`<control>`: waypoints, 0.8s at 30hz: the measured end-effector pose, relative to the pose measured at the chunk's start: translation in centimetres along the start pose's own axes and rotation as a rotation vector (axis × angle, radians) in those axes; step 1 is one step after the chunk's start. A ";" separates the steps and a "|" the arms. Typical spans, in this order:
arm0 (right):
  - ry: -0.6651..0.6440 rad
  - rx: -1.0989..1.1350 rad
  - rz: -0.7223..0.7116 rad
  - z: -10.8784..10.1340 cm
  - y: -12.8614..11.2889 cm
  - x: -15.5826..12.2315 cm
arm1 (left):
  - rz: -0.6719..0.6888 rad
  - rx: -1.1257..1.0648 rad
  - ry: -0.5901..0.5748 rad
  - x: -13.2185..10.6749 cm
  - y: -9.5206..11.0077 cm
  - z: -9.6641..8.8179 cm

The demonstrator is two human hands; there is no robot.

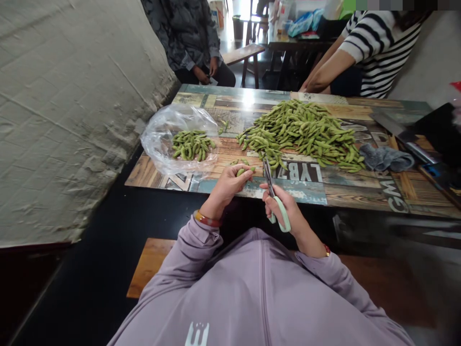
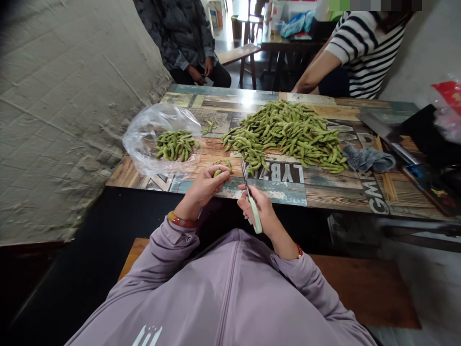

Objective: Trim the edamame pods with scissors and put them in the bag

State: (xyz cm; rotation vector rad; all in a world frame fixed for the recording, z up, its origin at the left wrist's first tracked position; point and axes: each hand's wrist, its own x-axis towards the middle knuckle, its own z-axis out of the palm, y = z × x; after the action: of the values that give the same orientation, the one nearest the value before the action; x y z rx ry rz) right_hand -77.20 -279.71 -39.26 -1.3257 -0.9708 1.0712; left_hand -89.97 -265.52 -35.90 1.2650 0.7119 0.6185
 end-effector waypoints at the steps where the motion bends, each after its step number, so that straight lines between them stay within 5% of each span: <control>1: -0.012 -0.040 -0.011 0.0 0.0 0.0 | -0.002 0.006 0.000 -0.1 0.1 0.1; 15: -0.057 -0.369 -0.185 0.3 -1.1 -0.1 | 0.056 0.121 -0.090 -1.8 1.6 0.6; 24: -0.051 -0.298 -0.097 0.6 -0.4 -0.4 | 0.050 0.068 -0.118 -2.0 1.1 0.8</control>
State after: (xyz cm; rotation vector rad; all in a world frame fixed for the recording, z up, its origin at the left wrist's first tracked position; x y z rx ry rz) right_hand -77.88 -279.90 -38.81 -1.4792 -1.2572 0.9148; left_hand -90.67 -267.26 -34.43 1.3738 0.6092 0.5592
